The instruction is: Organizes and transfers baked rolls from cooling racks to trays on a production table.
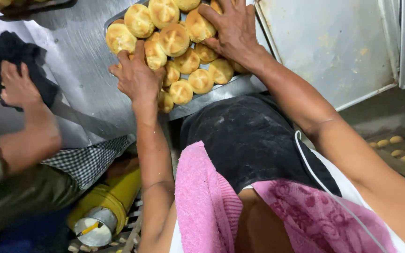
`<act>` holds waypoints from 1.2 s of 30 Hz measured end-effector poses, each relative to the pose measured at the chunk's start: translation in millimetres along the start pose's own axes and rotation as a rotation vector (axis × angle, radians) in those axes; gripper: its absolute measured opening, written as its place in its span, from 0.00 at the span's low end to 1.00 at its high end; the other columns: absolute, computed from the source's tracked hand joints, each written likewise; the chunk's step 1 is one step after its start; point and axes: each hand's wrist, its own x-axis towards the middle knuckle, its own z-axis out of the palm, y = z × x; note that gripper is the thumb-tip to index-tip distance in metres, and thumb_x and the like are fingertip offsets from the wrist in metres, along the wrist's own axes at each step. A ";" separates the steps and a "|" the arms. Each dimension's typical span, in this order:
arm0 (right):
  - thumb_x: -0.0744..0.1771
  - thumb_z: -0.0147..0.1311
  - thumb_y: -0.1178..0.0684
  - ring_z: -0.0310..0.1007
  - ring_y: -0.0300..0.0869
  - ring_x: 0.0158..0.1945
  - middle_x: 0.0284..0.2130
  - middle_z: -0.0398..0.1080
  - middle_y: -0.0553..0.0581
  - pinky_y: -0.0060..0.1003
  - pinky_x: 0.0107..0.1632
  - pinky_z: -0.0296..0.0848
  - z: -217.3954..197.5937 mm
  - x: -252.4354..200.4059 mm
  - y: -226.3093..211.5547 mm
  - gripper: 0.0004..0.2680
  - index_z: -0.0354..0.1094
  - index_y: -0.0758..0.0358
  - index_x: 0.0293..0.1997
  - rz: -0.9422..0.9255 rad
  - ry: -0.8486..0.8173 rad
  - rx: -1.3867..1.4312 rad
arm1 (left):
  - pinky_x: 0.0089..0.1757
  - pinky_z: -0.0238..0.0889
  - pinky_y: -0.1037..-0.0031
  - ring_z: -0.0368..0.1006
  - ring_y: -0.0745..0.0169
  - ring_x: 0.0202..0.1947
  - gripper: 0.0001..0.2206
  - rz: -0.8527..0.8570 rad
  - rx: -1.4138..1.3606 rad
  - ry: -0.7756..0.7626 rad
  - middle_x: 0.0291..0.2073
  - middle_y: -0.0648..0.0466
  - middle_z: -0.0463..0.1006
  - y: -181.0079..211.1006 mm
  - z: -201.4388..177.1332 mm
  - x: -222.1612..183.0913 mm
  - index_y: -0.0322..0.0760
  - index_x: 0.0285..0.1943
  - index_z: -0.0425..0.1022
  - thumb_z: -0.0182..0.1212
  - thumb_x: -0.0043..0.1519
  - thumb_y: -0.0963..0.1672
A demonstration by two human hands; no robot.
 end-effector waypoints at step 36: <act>0.64 0.70 0.41 0.61 0.57 0.60 0.57 0.63 0.61 0.61 0.55 0.58 24.7 -12.9 -4.2 0.23 0.68 0.55 0.62 -0.051 -0.009 -0.055 | 0.67 0.48 0.39 0.55 0.30 0.70 0.34 0.395 -0.067 0.141 0.65 0.41 0.64 11.8 16.1 -11.9 0.43 0.71 0.68 0.81 0.56 0.45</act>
